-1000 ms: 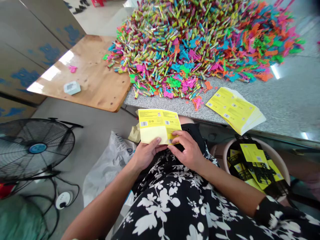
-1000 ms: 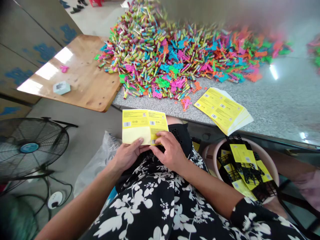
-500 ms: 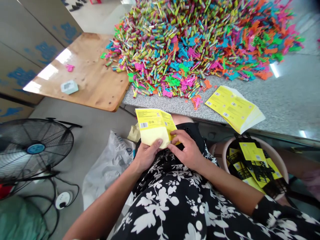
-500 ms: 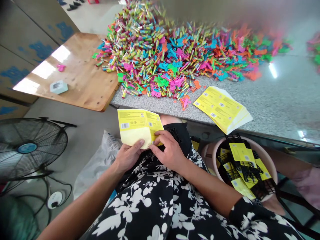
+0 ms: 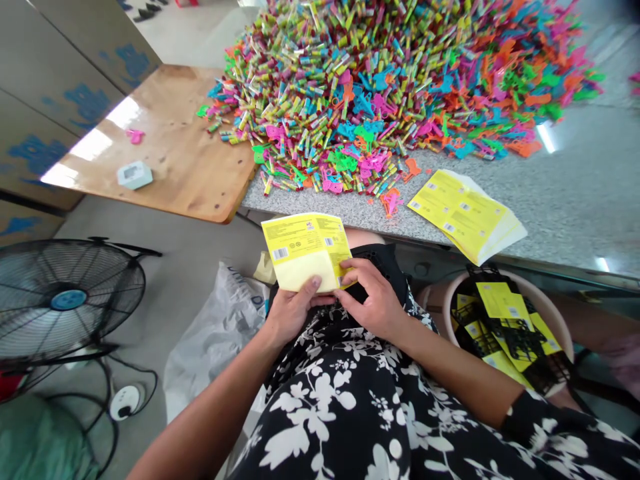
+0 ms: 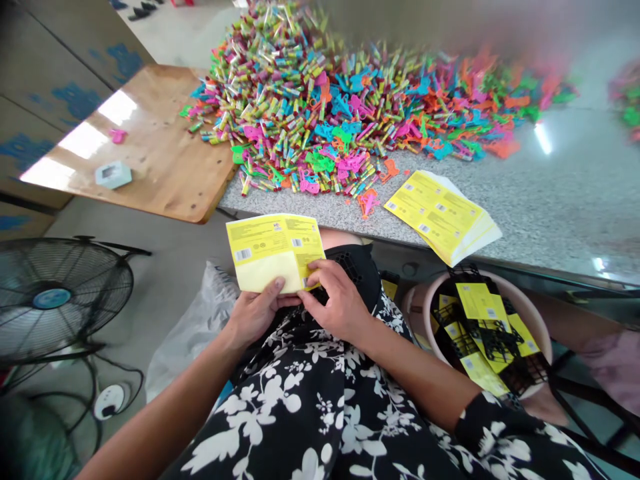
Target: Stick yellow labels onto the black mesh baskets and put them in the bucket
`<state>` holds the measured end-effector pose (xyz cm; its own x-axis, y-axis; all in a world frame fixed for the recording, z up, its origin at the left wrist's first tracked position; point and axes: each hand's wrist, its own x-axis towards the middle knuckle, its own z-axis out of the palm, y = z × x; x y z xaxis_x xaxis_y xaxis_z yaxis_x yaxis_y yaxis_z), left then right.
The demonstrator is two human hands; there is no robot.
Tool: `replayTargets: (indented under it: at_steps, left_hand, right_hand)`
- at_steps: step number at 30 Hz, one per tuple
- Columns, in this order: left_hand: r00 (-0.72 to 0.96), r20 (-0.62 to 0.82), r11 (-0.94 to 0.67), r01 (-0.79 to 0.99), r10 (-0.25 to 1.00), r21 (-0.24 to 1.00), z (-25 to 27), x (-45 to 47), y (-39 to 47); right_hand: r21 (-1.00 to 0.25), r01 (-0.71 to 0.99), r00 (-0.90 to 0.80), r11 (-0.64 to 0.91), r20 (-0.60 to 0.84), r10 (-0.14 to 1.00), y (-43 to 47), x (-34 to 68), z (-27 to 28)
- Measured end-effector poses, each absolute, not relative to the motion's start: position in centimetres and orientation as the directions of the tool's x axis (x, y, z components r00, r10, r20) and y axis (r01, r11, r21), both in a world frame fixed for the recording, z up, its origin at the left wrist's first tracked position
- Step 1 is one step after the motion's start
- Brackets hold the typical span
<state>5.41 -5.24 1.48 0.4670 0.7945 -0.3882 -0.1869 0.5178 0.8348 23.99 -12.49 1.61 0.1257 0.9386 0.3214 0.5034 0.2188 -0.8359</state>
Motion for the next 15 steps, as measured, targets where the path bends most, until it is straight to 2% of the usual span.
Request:
replayTargets:
  at_steps: [4,7,15]
  left_hand:
    - [0.492,-0.365,0.485,-0.139,0.791,0.863,1.67,5.15,-5.29]
    - [0.506,-0.361,0.475,-0.114,0.783,0.872,1.83,5.02,-5.31]
    - [0.459,-0.392,0.482,-0.093,0.797,0.871,2.28,5.28,-5.44]
  right_hand:
    - [-0.879,0.452,0.17,0.153,0.253,0.952,-12.33,24.29,1.86]
    - [-0.87,0.471,0.196,0.146,0.264,0.944,-12.27,24.58,1.94]
    - [-0.696,0.675,0.074,0.245,0.395,0.916,-12.79,24.16,1.2]
